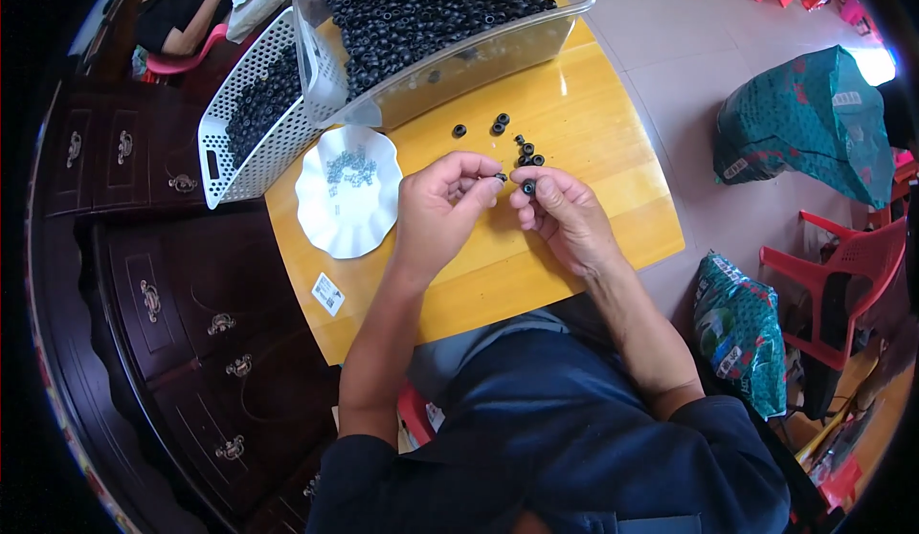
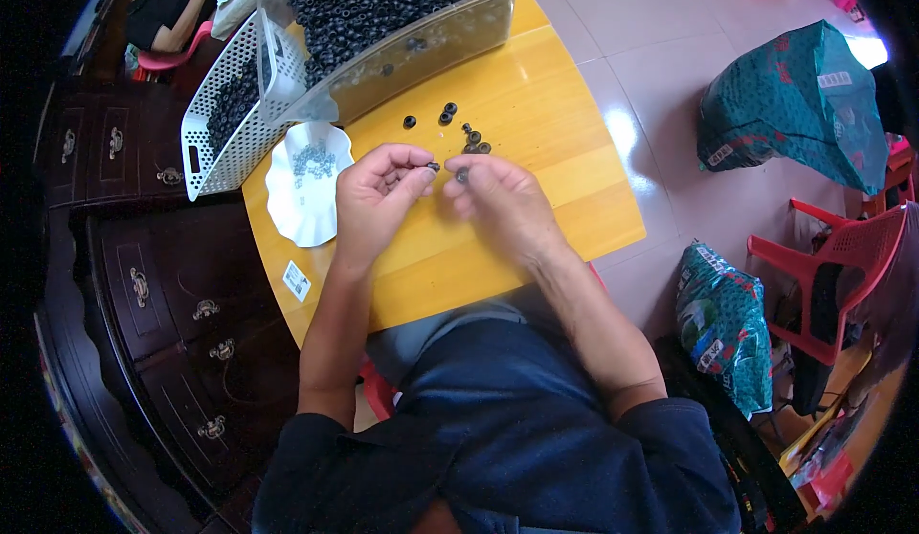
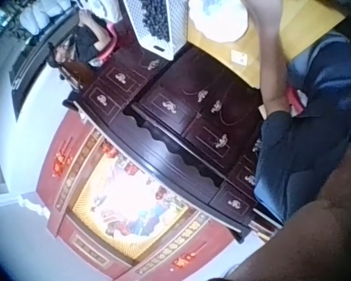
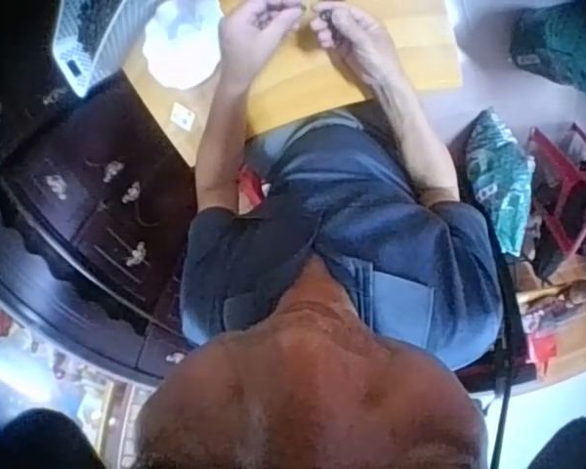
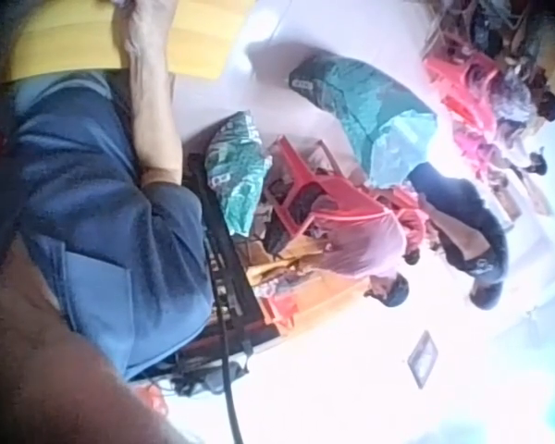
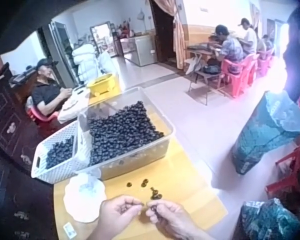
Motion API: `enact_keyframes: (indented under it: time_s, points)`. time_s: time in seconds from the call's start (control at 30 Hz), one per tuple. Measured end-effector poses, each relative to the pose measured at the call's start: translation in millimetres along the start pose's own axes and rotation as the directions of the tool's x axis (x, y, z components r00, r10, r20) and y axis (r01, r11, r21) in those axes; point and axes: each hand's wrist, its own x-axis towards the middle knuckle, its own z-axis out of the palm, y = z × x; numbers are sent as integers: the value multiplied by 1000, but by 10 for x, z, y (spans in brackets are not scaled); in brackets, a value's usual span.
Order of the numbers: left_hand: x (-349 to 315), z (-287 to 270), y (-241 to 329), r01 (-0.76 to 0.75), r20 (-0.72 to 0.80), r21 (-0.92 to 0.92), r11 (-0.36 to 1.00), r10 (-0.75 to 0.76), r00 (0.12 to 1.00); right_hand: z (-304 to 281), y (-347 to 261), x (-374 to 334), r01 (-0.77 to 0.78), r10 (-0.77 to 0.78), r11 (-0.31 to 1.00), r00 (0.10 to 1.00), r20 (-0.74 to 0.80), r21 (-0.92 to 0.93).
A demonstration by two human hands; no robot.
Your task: The person picks up a small metal piece from a white plate and inserts it into a black plastic ring by hand. They then place the assembled component onto the table and repeat the process.
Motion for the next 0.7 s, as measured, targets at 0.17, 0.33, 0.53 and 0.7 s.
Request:
enact_keyframes:
  time_s: [0.17, 0.33, 0.53, 0.7]
  points:
    - [-81, 24, 206, -219, 25, 287, 932, 221, 975, 35, 19, -6, -19, 20, 999, 999, 29, -28]
    - [-147, 25, 237, -396, 102, 492, 775, 400, 911, 35, 41, -20, -27, 29, 999, 998, 54, -33]
    - [-178, 9, 237, -417, 115, 510, 752, 422, 900, 70, 47, -37, -24, 27, 998, 998, 56, -51]
    - [-199, 7, 232, -426, 135, 537, 728, 424, 895, 44, 69, -33, -43, 47, 997, 997, 53, -64]
